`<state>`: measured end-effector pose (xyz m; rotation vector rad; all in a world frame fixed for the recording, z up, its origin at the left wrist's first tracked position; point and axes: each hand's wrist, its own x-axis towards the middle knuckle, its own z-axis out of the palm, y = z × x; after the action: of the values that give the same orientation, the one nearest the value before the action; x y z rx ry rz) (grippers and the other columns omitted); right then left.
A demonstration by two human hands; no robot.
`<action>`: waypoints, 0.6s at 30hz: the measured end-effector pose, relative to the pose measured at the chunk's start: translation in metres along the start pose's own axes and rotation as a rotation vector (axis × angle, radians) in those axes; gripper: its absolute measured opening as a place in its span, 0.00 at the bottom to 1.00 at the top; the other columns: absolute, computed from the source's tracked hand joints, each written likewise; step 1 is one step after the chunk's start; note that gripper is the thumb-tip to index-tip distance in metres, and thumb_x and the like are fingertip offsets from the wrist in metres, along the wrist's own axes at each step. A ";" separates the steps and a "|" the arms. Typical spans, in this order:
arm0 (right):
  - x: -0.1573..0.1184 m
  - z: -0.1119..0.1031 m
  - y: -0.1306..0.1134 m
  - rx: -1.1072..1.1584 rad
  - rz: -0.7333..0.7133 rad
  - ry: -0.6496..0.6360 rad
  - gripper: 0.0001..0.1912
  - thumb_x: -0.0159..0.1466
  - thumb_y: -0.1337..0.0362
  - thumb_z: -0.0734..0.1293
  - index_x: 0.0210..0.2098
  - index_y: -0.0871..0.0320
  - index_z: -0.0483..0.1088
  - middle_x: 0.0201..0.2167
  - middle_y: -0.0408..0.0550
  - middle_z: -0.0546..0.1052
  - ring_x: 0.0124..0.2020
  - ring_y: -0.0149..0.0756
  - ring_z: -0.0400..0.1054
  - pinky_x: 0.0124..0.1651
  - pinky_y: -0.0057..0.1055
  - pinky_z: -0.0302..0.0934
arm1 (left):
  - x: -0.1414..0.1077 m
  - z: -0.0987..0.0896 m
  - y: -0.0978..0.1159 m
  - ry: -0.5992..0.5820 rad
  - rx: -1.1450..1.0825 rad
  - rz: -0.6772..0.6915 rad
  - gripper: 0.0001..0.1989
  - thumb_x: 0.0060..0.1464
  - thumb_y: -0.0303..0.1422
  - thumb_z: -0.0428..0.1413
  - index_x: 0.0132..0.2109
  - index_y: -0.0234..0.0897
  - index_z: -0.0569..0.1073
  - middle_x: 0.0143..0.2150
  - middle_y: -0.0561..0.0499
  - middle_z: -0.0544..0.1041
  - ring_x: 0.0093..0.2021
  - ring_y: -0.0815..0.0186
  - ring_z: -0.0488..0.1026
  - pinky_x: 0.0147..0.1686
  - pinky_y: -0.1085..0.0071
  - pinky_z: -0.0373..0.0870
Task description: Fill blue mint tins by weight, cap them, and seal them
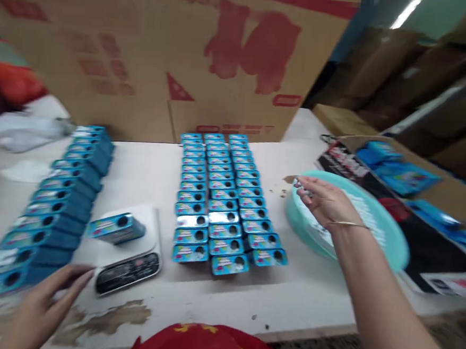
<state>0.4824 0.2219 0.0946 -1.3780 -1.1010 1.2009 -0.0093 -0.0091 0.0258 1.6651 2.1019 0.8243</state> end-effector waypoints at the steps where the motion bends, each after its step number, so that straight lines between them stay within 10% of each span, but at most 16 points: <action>1: -0.002 0.028 -0.009 0.043 0.016 -0.061 0.05 0.54 0.66 0.71 0.31 0.58 0.75 0.32 0.48 0.71 0.25 0.23 0.63 0.19 0.15 0.58 | -0.003 -0.005 -0.002 -0.019 -0.010 -0.010 0.23 0.51 0.56 0.52 0.35 0.40 0.75 0.34 0.50 0.77 0.32 0.64 0.73 0.26 0.74 0.72; 10: -0.066 0.281 -0.037 0.057 0.290 -0.927 0.03 0.56 0.69 0.69 0.29 0.64 0.73 0.23 0.46 0.73 0.18 0.22 0.60 0.17 0.20 0.49 | -0.039 -0.006 -0.014 0.030 -0.088 -0.101 0.15 0.57 0.45 0.52 0.35 0.38 0.74 0.34 0.50 0.77 0.34 0.65 0.73 0.33 0.73 0.70; 18: -0.084 0.330 -0.025 -0.569 0.057 -1.032 0.05 0.60 0.73 0.64 0.29 0.62 0.71 0.12 0.37 0.66 0.14 0.24 0.57 0.21 0.23 0.52 | -0.047 0.010 -0.027 0.073 -0.244 -0.194 0.13 0.55 0.43 0.53 0.40 0.38 0.74 0.37 0.48 0.77 0.37 0.63 0.74 0.38 0.69 0.72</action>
<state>0.1451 0.1751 0.1135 -1.1561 -2.2624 1.7926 -0.0119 -0.0564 -0.0033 1.3028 2.0734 1.0438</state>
